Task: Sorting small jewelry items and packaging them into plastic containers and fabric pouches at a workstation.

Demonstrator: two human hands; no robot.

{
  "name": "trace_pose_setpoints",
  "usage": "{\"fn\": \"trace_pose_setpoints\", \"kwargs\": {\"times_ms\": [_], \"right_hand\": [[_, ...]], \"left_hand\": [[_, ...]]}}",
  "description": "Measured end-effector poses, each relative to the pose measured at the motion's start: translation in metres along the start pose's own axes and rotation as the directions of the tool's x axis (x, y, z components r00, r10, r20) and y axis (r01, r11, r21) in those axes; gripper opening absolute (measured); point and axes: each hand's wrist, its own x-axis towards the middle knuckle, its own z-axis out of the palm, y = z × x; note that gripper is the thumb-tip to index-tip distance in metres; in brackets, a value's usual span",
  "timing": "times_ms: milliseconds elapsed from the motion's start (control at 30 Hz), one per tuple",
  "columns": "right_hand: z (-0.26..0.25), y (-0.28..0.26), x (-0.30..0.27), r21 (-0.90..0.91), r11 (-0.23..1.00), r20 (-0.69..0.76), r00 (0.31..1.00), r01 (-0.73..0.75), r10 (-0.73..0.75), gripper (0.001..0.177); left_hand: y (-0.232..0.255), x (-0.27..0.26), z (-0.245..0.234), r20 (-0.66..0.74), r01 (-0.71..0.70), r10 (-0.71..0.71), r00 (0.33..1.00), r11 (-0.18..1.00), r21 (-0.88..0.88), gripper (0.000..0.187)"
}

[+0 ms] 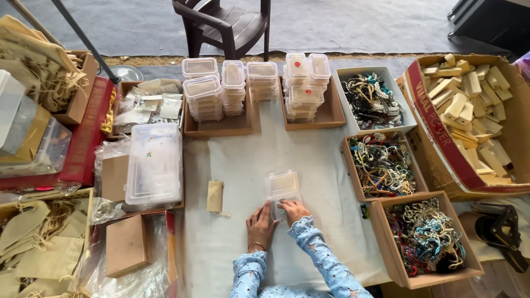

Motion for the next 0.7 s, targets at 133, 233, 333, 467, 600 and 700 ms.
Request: {"fn": "trace_pose_setpoints", "kwargs": {"times_ms": [133, 233, 333, 467, 600, 700], "right_hand": [[0.006, 0.021, -0.001, -0.024, 1.000, -0.054, 0.998, 0.010, -0.011, 0.029], [0.006, 0.017, 0.002, -0.046, 0.999, -0.048, 0.999, -0.021, 0.019, 0.030], [-0.004, 0.014, 0.001, -0.048, 0.996, 0.013, 0.997, -0.081, 0.082, 0.034], [-0.005, 0.015, 0.003, 0.012, 0.992, -0.004, 0.992, -0.122, 0.122, 0.033], [-0.015, 0.011, 0.011, -0.099, 0.969, 0.168, 0.956, -0.227, 0.241, 0.036], [0.000, 0.020, 0.024, -0.155, 0.957, 0.208, 0.939, -0.246, 0.275, 0.028]], "left_hand": [[0.005, 0.001, -0.010, 0.010, 0.007, -0.007, 1.000, 1.000, 0.024, 0.086], [0.004, 0.002, -0.013, -0.013, -0.026, 0.026, 1.000, 0.999, 0.022, 0.085], [0.006, 0.002, -0.012, -0.021, -0.041, 0.041, 0.999, 0.999, 0.035, 0.085], [0.006, 0.003, -0.017, 0.028, -0.016, 0.016, 0.999, 1.000, 0.020, 0.086], [0.009, 0.003, -0.020, 0.039, -0.013, 0.014, 0.999, 1.000, -0.004, 0.086], [0.009, 0.002, -0.019, 0.051, 0.010, -0.008, 0.999, 0.999, -0.035, 0.086]]}}
